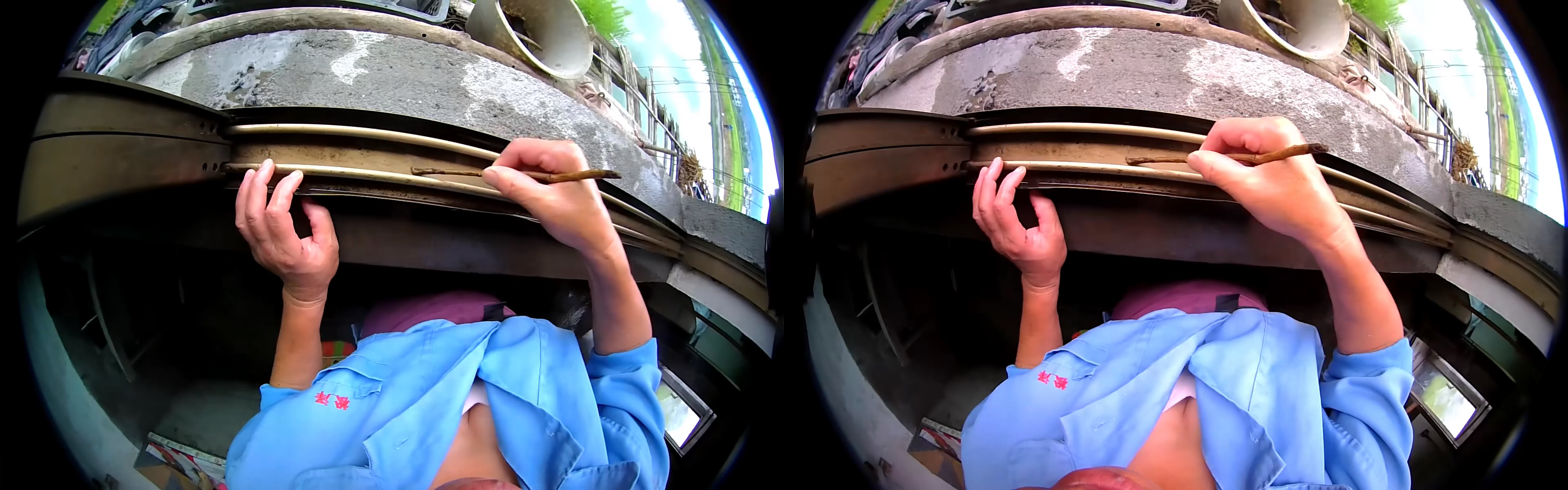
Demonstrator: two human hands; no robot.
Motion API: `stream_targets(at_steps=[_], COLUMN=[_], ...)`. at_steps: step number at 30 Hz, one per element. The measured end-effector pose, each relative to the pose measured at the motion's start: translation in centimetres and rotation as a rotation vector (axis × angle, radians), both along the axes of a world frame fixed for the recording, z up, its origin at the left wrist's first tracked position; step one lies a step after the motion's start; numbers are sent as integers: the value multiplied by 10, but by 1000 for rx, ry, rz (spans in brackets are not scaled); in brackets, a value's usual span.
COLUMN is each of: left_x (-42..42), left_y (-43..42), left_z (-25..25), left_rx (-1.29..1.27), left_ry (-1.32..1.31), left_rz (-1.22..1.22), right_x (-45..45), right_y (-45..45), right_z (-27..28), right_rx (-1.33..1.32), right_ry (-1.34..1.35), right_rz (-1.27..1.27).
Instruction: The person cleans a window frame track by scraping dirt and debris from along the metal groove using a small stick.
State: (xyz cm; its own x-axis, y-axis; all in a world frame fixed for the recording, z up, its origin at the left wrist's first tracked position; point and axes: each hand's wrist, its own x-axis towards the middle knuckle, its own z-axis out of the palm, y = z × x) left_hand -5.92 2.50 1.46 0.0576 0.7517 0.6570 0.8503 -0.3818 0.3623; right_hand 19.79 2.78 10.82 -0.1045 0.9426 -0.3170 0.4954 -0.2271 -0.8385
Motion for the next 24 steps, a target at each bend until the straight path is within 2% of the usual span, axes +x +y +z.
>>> stream_targets(at_steps=[2, 4, 6, 10, 14, 16, 18, 20, 24], left_x=[1, -1, -3, -4, -6, -9, -6, -6, -7], left_y=[0, 1, 2, 4, 4, 8, 5, 4, 1], left_z=[0, 0, -1, -5, -5, -3, -7, -6, -4], left_rx=[8, 9, 10, 11, 4, 42, 61, 68, 53], left_ry=[2, 7, 1, -34, -43, -63, -96, -78, -65], left_rz=[-4, -7, -18, -16, -15, -31, -15, -7, -20], right_x=[-11, -32, -29, -13, -66, -105, -132, -147, -133], right_y=[6, 14, 13, 3, 23, 42, 58, 70, 63], right_z=[-2, -10, -8, 3, -26, -33, -41, -44, -45], right_rx=[156, 136, 177, 1, 392, 669, 715, 749, 830], right_ry=[-42, 64, -16, -73, 11, -169, -290, -214, -248], right_rz=[50, 68, 83, -11, 46, 60, 126, 198, 209])
